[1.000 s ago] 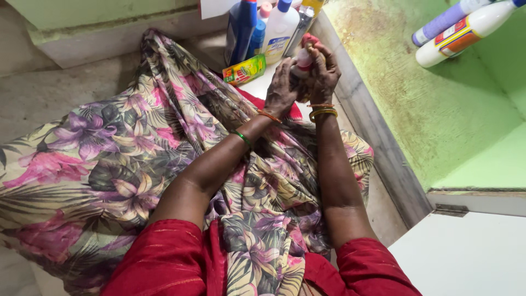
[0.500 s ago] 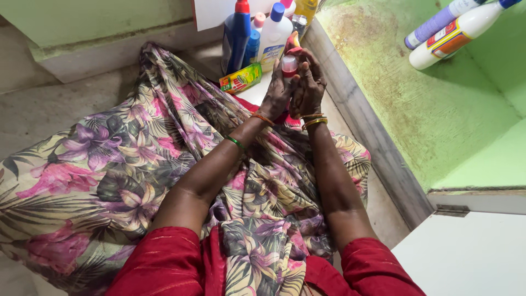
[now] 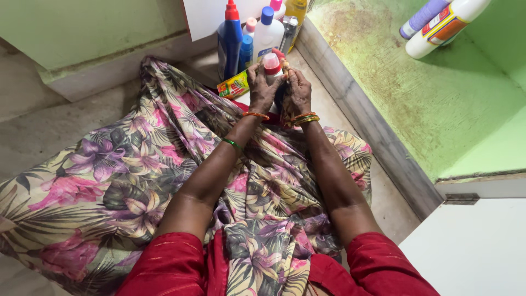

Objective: The person wipes a green shelf with a cloth, then picks up and wipes several cleaning product bottles and a small packet before placing them back on the shelf.

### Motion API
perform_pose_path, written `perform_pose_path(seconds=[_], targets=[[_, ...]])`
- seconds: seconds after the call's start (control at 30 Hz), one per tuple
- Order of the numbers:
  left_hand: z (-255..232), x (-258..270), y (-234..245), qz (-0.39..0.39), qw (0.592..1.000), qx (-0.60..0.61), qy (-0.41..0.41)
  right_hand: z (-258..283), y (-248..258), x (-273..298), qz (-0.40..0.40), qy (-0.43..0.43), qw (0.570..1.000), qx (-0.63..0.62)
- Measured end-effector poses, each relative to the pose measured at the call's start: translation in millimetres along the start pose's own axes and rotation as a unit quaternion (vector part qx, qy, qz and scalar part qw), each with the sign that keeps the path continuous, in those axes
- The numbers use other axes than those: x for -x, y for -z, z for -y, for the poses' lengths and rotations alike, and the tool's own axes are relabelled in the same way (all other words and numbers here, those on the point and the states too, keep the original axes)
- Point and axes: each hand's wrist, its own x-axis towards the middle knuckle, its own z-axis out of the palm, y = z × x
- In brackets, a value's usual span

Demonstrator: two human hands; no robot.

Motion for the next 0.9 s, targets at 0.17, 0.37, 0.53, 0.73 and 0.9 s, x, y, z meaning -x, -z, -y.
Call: perform_pose_path(seconds=[0.17, 0.37, 0.53, 0.73, 0.9], targets=[[-6.9, -8.9, 25.9, 0.024, 0.990, 0.129, -0.048, 64.6, -19.9, 8.2, 0.005, 0.016, 0.986, -0.168], [-10.8, -13.4, 37.7, 0.108, 0.976, 0.185, -0.047, 95.5, -45.4, 17.0, 0.071, 0.139, 0.986, -0.056], [-18.9, -11.0, 42.5, 0.185, 0.950, 0.218, -0.127, 95.2, -38.7, 3.5, 0.069, 0.133, 0.984, -0.098], [-20.3, -12.3, 45.3, 0.138, 0.973, 0.073, -0.169, 90.7, -22.4, -5.8, 0.057, 0.006, 0.984, -0.167], [-22.8, -4.6, 35.6, 0.068, 0.972, 0.190, -0.120, 35.5, -9.7, -7.7, 0.055, -0.014, 0.995, -0.080]])
